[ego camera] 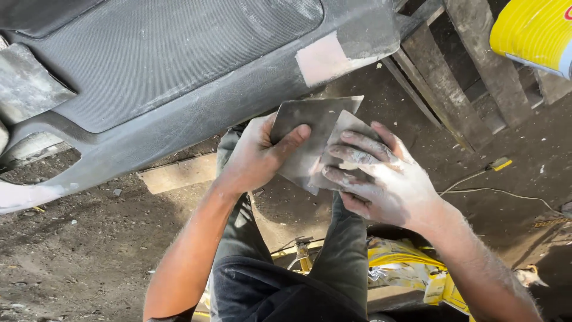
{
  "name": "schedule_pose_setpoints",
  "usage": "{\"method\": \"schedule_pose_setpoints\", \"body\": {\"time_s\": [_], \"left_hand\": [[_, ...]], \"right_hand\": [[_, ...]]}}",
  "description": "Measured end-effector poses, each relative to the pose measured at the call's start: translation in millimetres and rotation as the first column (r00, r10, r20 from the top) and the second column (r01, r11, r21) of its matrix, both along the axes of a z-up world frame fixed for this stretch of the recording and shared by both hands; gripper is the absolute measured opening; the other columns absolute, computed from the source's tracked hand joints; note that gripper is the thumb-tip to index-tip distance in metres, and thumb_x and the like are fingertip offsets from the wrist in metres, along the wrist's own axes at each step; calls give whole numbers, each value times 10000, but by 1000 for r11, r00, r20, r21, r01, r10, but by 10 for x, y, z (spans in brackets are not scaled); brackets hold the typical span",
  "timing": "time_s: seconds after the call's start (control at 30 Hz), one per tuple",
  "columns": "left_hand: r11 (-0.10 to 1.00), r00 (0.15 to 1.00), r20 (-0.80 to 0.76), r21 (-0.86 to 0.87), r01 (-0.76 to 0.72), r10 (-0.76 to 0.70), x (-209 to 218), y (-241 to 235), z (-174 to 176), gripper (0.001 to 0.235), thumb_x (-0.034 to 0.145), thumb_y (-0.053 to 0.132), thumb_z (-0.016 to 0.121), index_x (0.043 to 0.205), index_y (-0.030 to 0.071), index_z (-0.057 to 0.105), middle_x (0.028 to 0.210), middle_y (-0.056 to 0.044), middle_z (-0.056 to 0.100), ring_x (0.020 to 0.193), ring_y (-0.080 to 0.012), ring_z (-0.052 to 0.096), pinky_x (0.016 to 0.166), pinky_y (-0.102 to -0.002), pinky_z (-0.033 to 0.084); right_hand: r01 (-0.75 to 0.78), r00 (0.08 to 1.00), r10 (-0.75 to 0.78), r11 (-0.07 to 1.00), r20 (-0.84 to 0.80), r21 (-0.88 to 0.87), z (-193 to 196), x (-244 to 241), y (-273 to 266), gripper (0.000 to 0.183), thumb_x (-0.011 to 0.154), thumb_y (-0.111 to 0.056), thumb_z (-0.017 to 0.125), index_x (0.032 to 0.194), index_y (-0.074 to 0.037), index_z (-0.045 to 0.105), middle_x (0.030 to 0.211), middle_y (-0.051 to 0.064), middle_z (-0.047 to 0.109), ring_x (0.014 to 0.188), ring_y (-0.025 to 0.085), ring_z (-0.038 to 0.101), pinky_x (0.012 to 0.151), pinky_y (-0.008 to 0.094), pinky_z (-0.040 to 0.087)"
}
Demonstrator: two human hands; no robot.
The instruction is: The person mixes a substance in a yellow can using a putty knife, then applies the mixture to a grey car bumper. They proceed to sand the applied area with a sanding block to smooth the surface.
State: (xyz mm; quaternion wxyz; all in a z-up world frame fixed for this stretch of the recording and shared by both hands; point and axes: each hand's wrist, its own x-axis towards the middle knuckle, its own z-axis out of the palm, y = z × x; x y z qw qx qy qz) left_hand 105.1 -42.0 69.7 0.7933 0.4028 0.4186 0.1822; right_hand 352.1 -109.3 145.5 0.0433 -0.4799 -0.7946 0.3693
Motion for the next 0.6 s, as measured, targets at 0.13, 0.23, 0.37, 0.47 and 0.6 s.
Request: {"method": "schedule_pose_setpoints", "body": {"time_s": [0.13,0.23,0.37,0.47,0.6], "left_hand": [[988,973,-187,-50,-146,134,-276,256,-56,295,1026,291,665,1126,17,700,891,16,717,761,-86,628,706,-289,559],[922,910,-173,-27,-387,377,-556,402,-360,296,1014,302,698,1094,17,690,918,-24,753,757,-122,697,725,-320,618],[861,863,-19,88,-501,505,-736,461,-640,279,1122,233,743,1244,-9,678,1149,-67,731,980,-106,644,992,-303,540],[855,856,-11,38,-517,517,-736,477,-606,279,1097,232,741,1230,-3,667,1148,-69,727,1031,-122,651,998,-313,545],[873,872,-68,103,-477,485,-759,463,-637,289,1098,252,733,1221,-2,674,1120,-64,734,1010,-119,654,971,-302,549]], "right_hand": [[111,990,-113,994,80,25,-147,80,67,498,734,-285,848,1210,-193,735,1365,59,614,1387,293,519,1200,579,356],[252,950,-272,958,153,138,-331,81,126,481,827,-274,848,1269,-138,715,1408,88,591,1421,321,499,1215,575,369],[328,892,-406,883,196,336,-568,-25,405,458,926,-240,846,1322,-66,696,1447,117,574,1446,348,483,1215,562,363],[307,889,-401,880,222,362,-529,-62,532,457,945,-239,836,1333,-46,690,1433,118,574,1426,351,480,1224,548,345],[291,887,-389,889,248,354,-496,-92,661,444,950,-257,837,1320,-57,695,1418,100,587,1418,334,490,1219,533,343]]}}
